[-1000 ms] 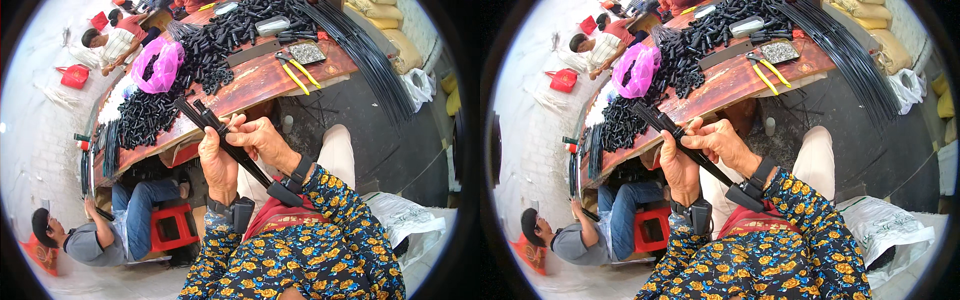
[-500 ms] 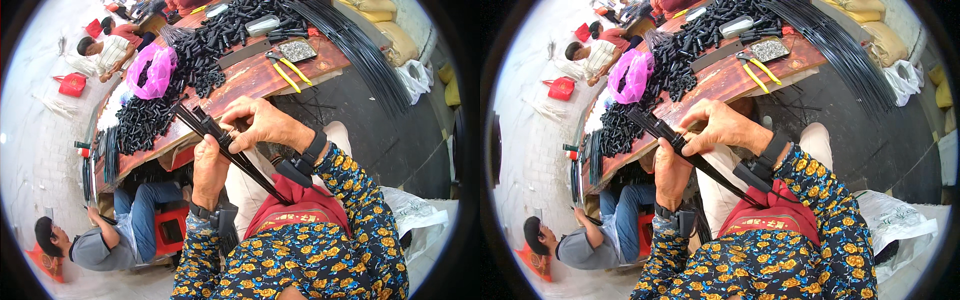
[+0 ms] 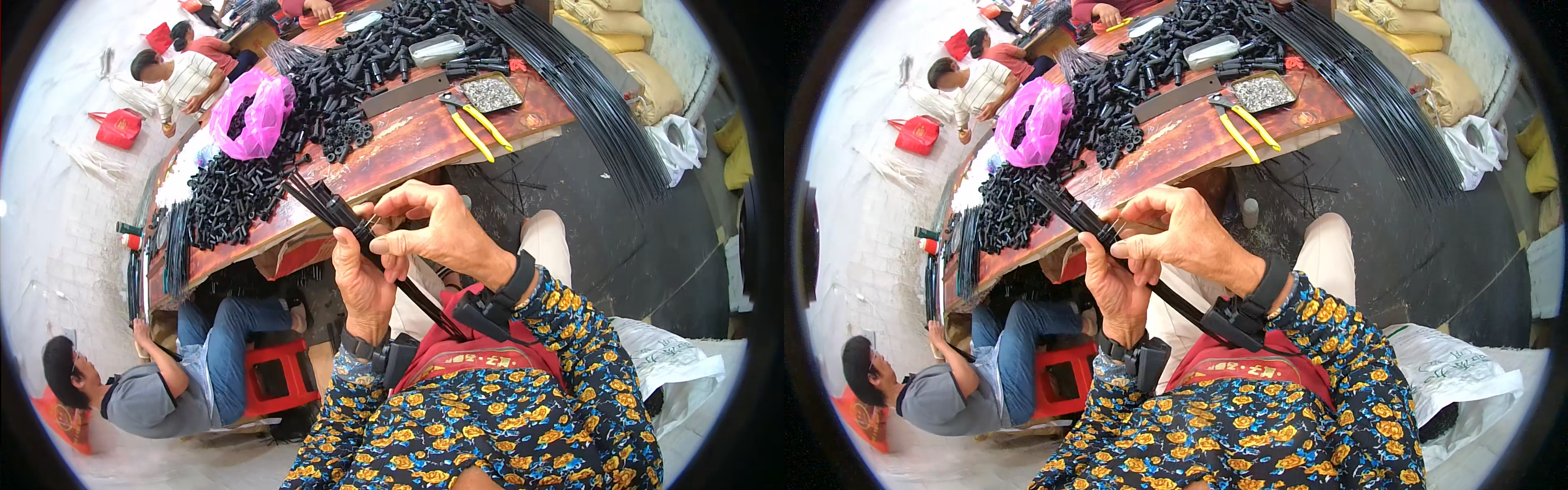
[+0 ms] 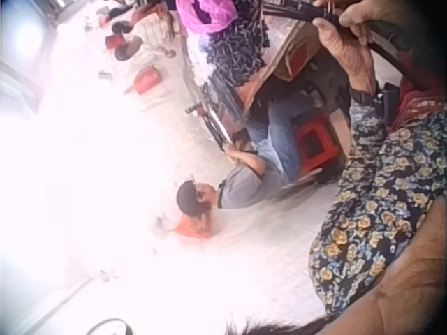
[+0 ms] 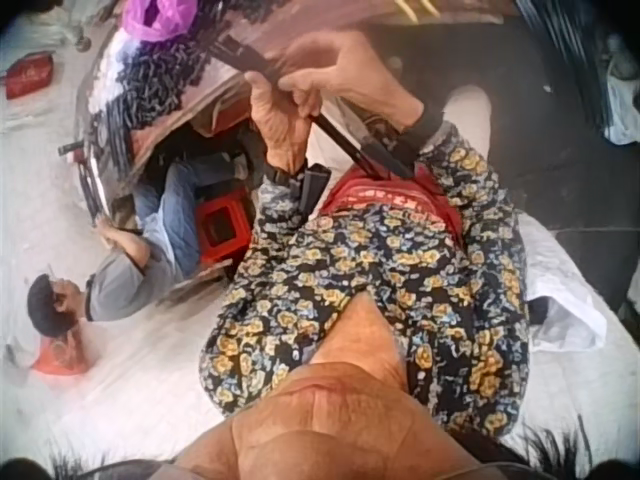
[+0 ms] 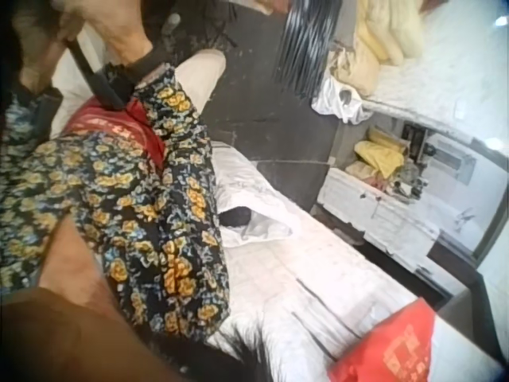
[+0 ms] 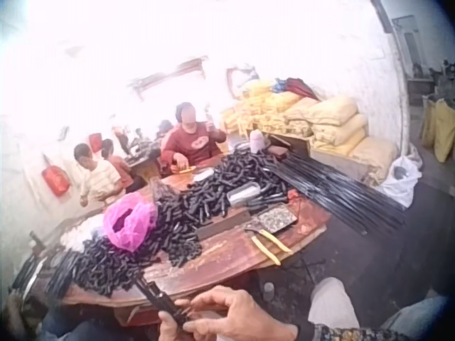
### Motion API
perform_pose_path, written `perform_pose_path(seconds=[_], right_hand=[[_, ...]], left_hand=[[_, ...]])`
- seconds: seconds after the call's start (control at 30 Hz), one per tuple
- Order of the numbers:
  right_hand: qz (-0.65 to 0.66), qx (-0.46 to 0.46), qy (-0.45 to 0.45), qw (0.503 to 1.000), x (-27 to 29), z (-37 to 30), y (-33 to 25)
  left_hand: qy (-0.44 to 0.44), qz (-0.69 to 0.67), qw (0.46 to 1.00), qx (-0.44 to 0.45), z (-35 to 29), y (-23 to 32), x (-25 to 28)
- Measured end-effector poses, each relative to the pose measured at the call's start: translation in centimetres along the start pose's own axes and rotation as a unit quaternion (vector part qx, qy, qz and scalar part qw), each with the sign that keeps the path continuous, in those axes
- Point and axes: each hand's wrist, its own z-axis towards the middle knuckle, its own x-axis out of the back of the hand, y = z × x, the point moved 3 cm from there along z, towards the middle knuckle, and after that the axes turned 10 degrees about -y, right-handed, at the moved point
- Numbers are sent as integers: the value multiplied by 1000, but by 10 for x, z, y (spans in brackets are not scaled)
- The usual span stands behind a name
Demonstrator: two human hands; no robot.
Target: The recorder is assembling components of an umbrella, specifically attaching thin rods into a plastic bracket and securing them.
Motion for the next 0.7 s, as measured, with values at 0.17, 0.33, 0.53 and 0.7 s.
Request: perform_pose_path(seconds=[0.17,0.33,0.53,0.7], right_hand=[[-424,260,59,866,3,-3,-21],[-199,35,37,979,-5,-3,-24],[-4,-67,-10,998,10,-4,-9],[-10,6,69,998,-2,-12,-6]], left_hand=[[25,4,999,-20,0,-2,-3],[37,25,999,-1,0,-1,-2],[-2,42,999,4,4,-5,-6],[20,65,998,-1,4,-7,4]])
